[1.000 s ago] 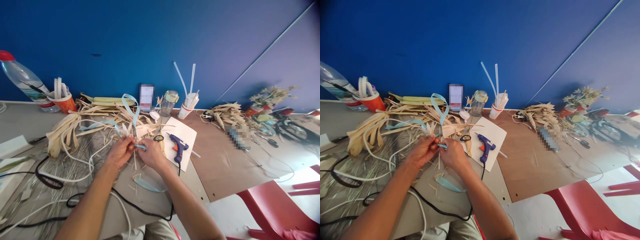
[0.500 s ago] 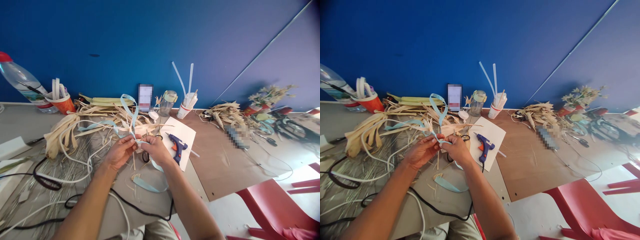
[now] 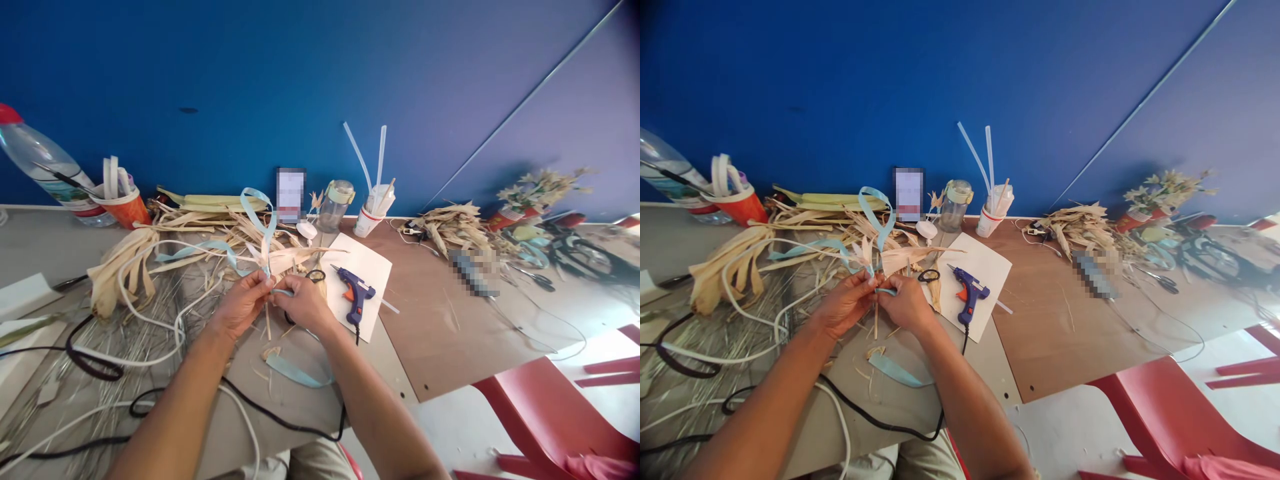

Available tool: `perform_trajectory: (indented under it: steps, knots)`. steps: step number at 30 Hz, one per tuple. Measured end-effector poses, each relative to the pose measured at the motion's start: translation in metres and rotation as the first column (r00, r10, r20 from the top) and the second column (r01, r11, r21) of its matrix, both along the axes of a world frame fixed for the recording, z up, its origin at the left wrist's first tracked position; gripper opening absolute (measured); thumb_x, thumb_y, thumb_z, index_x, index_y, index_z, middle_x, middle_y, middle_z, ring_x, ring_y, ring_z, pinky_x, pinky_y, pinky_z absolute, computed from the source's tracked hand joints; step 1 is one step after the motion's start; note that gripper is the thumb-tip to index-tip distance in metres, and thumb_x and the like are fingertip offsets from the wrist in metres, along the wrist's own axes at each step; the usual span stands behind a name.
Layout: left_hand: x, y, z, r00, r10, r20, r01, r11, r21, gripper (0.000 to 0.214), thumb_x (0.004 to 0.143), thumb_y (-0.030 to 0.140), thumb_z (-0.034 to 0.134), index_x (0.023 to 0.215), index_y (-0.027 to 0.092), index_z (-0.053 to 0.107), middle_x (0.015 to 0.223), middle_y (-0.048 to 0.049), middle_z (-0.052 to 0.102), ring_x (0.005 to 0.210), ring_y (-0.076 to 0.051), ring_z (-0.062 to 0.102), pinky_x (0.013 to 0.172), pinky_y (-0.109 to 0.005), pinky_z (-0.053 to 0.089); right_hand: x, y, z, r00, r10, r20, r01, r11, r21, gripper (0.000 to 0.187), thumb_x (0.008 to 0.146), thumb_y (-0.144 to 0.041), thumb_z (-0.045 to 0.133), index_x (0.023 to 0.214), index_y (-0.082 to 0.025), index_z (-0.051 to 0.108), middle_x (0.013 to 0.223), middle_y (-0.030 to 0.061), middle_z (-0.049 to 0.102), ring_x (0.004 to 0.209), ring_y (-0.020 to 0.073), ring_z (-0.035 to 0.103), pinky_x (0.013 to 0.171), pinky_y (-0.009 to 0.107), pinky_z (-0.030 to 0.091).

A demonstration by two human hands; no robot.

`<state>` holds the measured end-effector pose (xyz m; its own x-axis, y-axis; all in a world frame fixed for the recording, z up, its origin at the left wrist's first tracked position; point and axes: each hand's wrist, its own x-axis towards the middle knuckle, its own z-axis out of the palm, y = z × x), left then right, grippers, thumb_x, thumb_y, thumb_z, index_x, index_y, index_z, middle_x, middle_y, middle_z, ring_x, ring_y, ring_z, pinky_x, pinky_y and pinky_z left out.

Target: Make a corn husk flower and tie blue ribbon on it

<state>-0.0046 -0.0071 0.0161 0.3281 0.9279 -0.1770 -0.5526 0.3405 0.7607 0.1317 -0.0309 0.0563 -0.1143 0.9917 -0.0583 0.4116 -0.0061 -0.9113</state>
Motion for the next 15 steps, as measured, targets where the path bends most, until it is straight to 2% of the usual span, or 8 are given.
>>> perform_trajectory:
  steps: [5,10,12,15]
  knots:
    - [0.003,-0.002,0.001,0.998,0.019,-0.059,-0.018,1.0,0.008,0.019,0.062,0.022,0.079,0.069,0.013,0.064,0.065,0.0015,0.059,0.06,-0.008,0.052,0.057,-0.018,0.043,0.0,0.001,-0.002,1.0,-0.012,0.016,0.012,1.0,-0.008,0.007,0.07,-0.018,0.062,0.064,-0.016,0.059,0.067,-0.0025,0.058,0.067,0.0117,0.053,0.065,0.023,0.038]
    - [0.002,-0.001,0.002,0.996,0.015,-0.09,-0.013,1.0,0.02,0.022,0.063,0.026,0.078,0.07,0.015,0.062,0.064,0.0025,0.057,0.054,-0.006,0.047,0.052,-0.017,0.04,0.009,0.007,-0.011,0.978,0.055,-0.201,-0.085,0.986,-0.144,0.014,0.067,-0.029,0.064,0.067,-0.016,0.059,0.062,-0.0036,0.054,0.059,0.0099,0.047,0.057,0.022,0.035]
    - [0.001,-0.001,0.0,0.983,0.037,-0.177,-0.025,0.997,0.07,0.023,0.064,0.029,0.077,0.069,0.015,0.06,0.064,0.0026,0.056,0.053,-0.005,0.045,0.051,-0.017,0.039,0.013,0.009,-0.013,0.967,0.04,-0.25,-0.084,0.982,-0.169,0.02,0.069,-0.034,0.061,0.063,-0.016,0.055,0.055,-0.0056,0.047,0.053,0.0083,0.039,0.053,0.021,0.03]
    - [0.001,0.0,-0.003,0.952,0.041,-0.304,-0.003,0.992,0.125,0.023,0.068,0.032,0.075,0.074,0.015,0.062,0.068,0.0023,0.057,0.049,-0.004,0.042,0.046,-0.017,0.034,0.018,0.012,-0.016,0.975,-0.01,-0.222,-0.018,0.992,-0.125,0.031,0.074,-0.04,0.055,0.055,-0.018,0.046,0.05,-0.0078,0.032,0.048,0.0071,0.027,0.048,0.022,0.021]
